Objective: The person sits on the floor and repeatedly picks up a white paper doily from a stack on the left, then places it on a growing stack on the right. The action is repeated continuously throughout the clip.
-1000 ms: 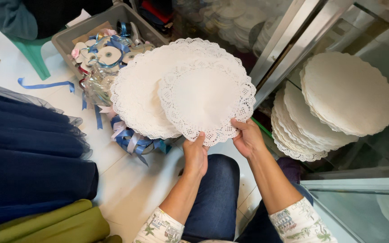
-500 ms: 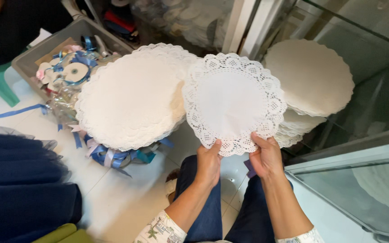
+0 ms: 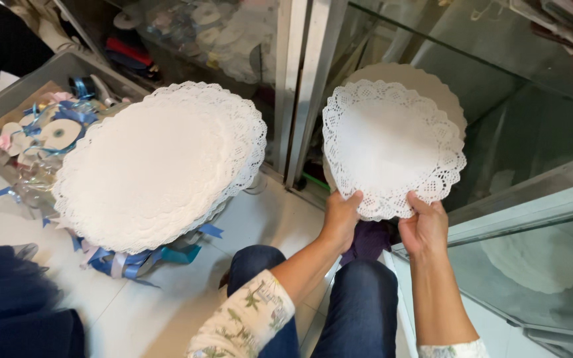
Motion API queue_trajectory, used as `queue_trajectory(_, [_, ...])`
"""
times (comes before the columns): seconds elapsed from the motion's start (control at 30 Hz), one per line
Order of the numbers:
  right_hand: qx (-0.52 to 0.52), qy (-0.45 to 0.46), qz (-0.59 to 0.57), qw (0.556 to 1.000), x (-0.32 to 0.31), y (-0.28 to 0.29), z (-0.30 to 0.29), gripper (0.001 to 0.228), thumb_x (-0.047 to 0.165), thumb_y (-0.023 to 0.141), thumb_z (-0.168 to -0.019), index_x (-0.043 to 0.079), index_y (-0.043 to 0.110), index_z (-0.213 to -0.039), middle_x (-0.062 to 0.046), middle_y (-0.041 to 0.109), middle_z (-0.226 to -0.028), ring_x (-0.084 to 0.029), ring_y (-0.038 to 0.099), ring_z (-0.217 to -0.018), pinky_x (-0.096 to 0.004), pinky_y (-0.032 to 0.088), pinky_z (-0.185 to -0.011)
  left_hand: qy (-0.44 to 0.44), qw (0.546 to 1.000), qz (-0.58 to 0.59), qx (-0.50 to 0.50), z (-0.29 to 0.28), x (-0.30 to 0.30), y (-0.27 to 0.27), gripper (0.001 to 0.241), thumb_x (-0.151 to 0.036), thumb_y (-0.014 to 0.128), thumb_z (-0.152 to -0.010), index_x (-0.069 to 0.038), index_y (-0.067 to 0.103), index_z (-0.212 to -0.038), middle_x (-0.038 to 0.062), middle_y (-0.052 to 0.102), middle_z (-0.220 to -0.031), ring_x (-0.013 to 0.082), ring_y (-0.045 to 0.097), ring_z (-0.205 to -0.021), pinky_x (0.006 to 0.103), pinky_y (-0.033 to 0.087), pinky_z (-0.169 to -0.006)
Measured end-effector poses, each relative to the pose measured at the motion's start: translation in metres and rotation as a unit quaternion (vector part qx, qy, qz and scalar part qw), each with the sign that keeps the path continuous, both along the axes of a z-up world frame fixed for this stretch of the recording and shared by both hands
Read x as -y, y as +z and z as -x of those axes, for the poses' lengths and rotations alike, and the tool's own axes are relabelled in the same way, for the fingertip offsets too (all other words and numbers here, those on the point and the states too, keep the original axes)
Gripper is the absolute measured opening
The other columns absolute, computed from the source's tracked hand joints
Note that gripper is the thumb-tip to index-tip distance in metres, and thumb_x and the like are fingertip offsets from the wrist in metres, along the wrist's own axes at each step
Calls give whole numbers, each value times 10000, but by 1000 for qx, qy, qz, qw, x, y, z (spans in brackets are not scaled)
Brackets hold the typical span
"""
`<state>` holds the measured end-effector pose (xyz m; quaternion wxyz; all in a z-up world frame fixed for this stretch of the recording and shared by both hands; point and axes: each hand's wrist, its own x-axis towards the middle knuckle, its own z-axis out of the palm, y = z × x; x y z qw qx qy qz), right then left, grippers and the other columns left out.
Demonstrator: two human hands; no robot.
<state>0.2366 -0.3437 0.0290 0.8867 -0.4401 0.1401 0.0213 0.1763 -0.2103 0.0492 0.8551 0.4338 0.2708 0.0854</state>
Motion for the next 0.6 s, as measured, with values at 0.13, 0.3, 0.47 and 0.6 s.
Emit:
queue_trajectory(0.13, [29, -6, 4, 1000, 21, -32, -68, 397, -60, 655, -924, 104, 633, -1285, -120, 724, -1236, -276, 717, -1164, -395, 599, -1058, -26, 998, -56, -13, -59, 5, -21, 351, -177, 637, -988, 27, 601, -1271, 47, 619, -996, 105, 581, -851, 314, 522, -675])
queue_trajectory(0.3, [52, -58, 1, 997, 46, -80, -151, 409, -123, 669, -894, 81, 625, -1246, -158, 733, -1207, -328, 733, -1142, -463, 618, -1021, -37, 992, -122, -18, -141, 7, -83, 292, -163, 642, -973, -5, 633, -1219, 75, 621, -940, 133, 587, -802, 303, 510, -623])
queue_trajectory(0.47, [45, -75, 10, 996, 29, -76, -167, 455, -124, 684, -891, 57, 554, -1288, -189, 721, -1186, -375, 729, -1132, -561, 598, -1002, -21, 996, -90, 12, -170, -4, -65, 357, -74, 604, -982, 118, 548, -1277, 237, 614, -1027, 239, 647, -876, 383, 575, -668])
queue_trajectory(0.6, [24, -63, -25, 997, 36, -121, -203, 490, -144, 626, -928, 90, 494, -1338, -221, 667, -1254, -469, 663, -1184, -672, 552, -989, -28, 992, -123, -6, -168, -11, -43, 325, -79, 600, -974, 83, 546, -1251, 183, 588, -961, 190, 645, -703, 326, 592, -616])
